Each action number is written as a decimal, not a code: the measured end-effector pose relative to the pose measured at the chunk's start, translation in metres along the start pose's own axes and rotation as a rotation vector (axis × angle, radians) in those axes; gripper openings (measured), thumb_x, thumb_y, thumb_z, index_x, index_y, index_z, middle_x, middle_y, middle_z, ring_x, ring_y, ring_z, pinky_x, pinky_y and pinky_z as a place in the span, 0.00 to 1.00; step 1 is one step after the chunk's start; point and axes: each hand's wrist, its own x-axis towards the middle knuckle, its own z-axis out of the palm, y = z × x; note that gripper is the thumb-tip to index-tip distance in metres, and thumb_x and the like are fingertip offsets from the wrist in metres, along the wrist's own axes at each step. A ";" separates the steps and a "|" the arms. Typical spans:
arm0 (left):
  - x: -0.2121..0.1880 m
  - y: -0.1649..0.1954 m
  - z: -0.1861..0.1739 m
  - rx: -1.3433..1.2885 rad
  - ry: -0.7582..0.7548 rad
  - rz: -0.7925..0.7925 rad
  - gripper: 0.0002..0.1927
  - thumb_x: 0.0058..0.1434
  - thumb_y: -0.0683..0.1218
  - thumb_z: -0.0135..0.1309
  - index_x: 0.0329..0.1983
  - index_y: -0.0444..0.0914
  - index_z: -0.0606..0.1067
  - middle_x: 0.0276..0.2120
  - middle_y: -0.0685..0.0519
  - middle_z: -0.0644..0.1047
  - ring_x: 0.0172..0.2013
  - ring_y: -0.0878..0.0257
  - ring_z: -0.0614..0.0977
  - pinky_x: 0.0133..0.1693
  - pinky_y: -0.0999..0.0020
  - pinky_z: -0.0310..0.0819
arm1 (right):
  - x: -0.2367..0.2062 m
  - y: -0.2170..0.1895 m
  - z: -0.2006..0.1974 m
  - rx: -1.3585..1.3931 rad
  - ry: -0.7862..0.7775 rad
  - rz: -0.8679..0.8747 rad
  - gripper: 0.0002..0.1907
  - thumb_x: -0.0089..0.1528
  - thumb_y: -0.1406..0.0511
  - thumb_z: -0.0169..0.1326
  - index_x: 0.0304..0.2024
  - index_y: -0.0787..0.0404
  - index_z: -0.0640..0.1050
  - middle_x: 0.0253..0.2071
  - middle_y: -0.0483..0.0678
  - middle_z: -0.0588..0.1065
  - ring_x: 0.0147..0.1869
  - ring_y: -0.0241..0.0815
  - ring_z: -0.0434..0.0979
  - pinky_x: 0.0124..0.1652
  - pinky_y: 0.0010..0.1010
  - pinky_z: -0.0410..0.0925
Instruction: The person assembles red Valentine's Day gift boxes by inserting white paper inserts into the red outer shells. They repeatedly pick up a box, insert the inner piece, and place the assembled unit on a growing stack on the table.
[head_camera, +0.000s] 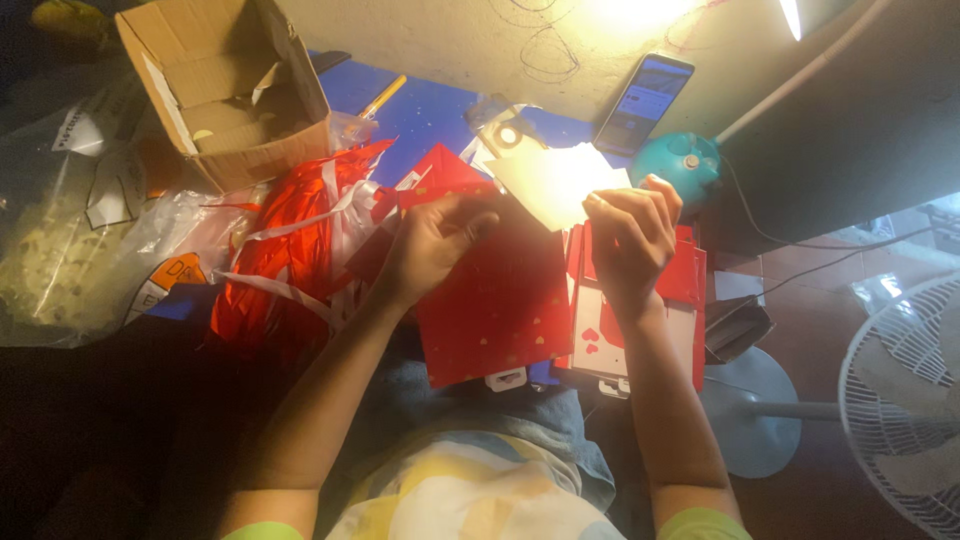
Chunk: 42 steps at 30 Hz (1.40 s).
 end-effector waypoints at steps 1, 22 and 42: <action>0.000 -0.001 0.000 -0.068 0.006 -0.009 0.19 0.68 0.53 0.56 0.53 0.35 0.78 0.45 0.58 0.83 0.45 0.73 0.80 0.49 0.74 0.75 | 0.000 -0.002 -0.002 -0.008 0.006 -0.011 0.08 0.62 0.75 0.63 0.39 0.58 0.80 0.39 0.45 0.79 0.45 0.44 0.78 0.65 0.47 0.64; -0.097 0.013 -0.045 0.105 0.187 -0.173 0.08 0.66 0.45 0.60 0.43 0.36 0.81 0.32 0.57 0.82 0.31 0.75 0.80 0.34 0.79 0.73 | -0.044 0.003 -0.029 0.038 0.014 0.106 0.06 0.73 0.75 0.59 0.47 0.63 0.76 0.44 0.53 0.78 0.51 0.51 0.78 0.66 0.51 0.69; -0.180 0.023 -0.043 0.937 0.109 -0.396 0.12 0.59 0.54 0.64 0.43 0.47 0.83 0.40 0.51 0.83 0.46 0.54 0.83 0.51 0.60 0.77 | -0.039 -0.027 -0.032 0.061 -0.016 0.180 0.04 0.74 0.73 0.60 0.48 0.63 0.77 0.42 0.53 0.78 0.49 0.51 0.80 0.66 0.52 0.71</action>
